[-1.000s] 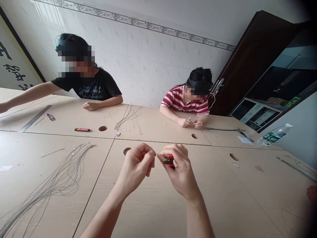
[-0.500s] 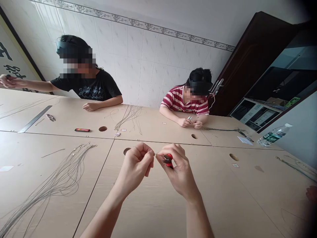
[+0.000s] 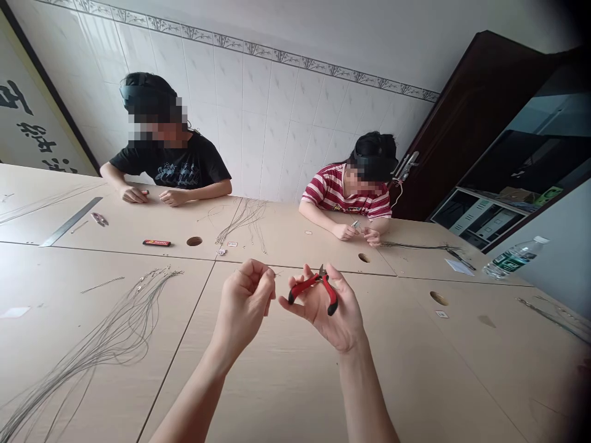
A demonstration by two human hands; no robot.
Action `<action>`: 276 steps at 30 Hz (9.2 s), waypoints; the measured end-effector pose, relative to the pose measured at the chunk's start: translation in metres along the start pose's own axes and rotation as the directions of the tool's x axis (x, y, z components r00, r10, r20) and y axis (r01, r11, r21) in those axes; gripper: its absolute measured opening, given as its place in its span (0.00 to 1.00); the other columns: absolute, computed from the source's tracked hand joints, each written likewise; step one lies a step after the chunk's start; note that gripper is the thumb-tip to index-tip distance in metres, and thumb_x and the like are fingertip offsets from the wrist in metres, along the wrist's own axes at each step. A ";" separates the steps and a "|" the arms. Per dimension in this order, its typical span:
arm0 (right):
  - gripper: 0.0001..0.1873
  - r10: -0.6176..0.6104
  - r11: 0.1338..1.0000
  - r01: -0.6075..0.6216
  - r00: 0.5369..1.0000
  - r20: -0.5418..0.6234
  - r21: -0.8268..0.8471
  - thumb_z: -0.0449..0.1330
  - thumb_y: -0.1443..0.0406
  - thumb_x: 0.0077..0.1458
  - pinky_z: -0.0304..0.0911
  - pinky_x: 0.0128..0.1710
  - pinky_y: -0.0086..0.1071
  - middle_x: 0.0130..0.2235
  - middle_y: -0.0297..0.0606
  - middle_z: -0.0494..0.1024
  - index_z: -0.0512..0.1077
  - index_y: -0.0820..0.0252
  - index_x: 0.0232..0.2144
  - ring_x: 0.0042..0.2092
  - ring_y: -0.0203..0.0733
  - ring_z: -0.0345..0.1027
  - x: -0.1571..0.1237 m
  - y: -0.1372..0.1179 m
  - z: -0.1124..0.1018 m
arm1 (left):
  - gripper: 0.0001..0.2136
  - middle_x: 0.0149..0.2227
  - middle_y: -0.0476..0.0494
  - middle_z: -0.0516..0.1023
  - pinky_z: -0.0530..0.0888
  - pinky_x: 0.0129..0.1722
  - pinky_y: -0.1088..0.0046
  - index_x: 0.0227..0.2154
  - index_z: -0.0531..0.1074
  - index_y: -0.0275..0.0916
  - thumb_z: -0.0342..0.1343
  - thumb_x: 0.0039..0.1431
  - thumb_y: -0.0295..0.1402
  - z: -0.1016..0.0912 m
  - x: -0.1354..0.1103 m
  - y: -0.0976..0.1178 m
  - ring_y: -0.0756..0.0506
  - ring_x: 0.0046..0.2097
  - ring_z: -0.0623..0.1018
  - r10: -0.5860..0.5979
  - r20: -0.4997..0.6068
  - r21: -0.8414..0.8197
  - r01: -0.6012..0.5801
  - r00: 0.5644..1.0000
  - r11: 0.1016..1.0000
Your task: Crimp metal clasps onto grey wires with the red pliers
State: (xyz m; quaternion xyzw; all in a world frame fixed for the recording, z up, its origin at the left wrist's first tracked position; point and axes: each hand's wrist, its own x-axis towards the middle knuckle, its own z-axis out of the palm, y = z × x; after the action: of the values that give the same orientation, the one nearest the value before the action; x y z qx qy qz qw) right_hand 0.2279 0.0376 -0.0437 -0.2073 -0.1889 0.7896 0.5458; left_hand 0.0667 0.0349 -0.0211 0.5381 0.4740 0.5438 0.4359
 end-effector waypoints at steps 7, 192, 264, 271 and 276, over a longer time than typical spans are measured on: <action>0.28 -0.308 0.539 0.108 0.948 -0.077 -0.836 0.60 0.70 0.44 0.62 0.38 0.33 0.39 0.33 0.69 0.67 0.53 0.50 0.39 0.40 0.63 -0.005 0.021 0.005 | 0.09 0.18 0.57 0.65 0.59 0.16 0.82 0.24 0.63 0.39 0.52 0.59 0.32 -0.003 0.008 -0.013 0.56 0.18 0.60 0.076 -0.092 0.106 -0.066 0.993 0.992; 0.05 -0.385 0.331 0.130 0.923 -0.008 -0.935 0.53 0.69 0.45 0.45 0.20 0.27 0.21 0.23 0.55 0.62 0.56 0.28 0.21 0.32 0.46 -0.003 0.037 0.014 | 0.08 0.19 0.59 0.41 0.56 0.16 0.85 0.25 0.74 0.35 0.58 0.59 0.30 -0.004 0.015 -0.004 0.56 0.19 0.43 -0.020 0.109 -0.822 0.101 0.994 0.560; 0.05 -0.396 0.201 0.141 0.917 0.051 -0.969 0.51 0.70 0.46 0.47 0.21 0.27 0.23 0.25 0.60 0.60 0.55 0.27 0.22 0.32 0.47 -0.003 0.036 0.011 | 0.12 0.19 0.58 0.60 0.70 0.33 0.75 0.26 0.63 0.41 0.62 0.56 0.34 -0.026 0.009 0.001 0.54 0.22 0.65 -0.119 0.055 -0.527 0.130 0.991 0.840; 0.05 -0.413 0.212 0.134 0.910 0.036 -0.968 0.52 0.69 0.46 0.46 0.21 0.27 0.24 0.26 0.60 0.61 0.55 0.28 0.22 0.32 0.48 -0.003 0.034 0.010 | 0.19 0.15 0.59 0.55 0.69 0.31 0.76 0.18 0.54 0.40 0.56 0.59 0.32 -0.025 0.010 0.000 0.57 0.18 0.53 -0.126 -0.024 -0.404 0.106 0.992 0.909; 0.05 -0.412 0.172 0.149 0.909 0.067 -0.974 0.52 0.70 0.46 0.48 0.22 0.27 0.24 0.26 0.61 0.60 0.55 0.28 0.23 0.33 0.50 -0.003 0.035 0.012 | 0.12 0.15 0.59 0.59 0.60 0.22 0.81 0.27 0.61 0.41 0.60 0.57 0.35 -0.019 0.010 -0.005 0.55 0.20 0.58 -0.142 -0.061 -0.316 0.115 0.988 0.942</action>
State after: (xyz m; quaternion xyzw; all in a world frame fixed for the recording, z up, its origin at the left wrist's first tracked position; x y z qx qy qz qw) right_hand 0.1949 0.0220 -0.0520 -0.5426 -0.6101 0.3590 0.4523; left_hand 0.0467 0.0450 -0.0241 0.4074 0.4341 0.6041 0.5297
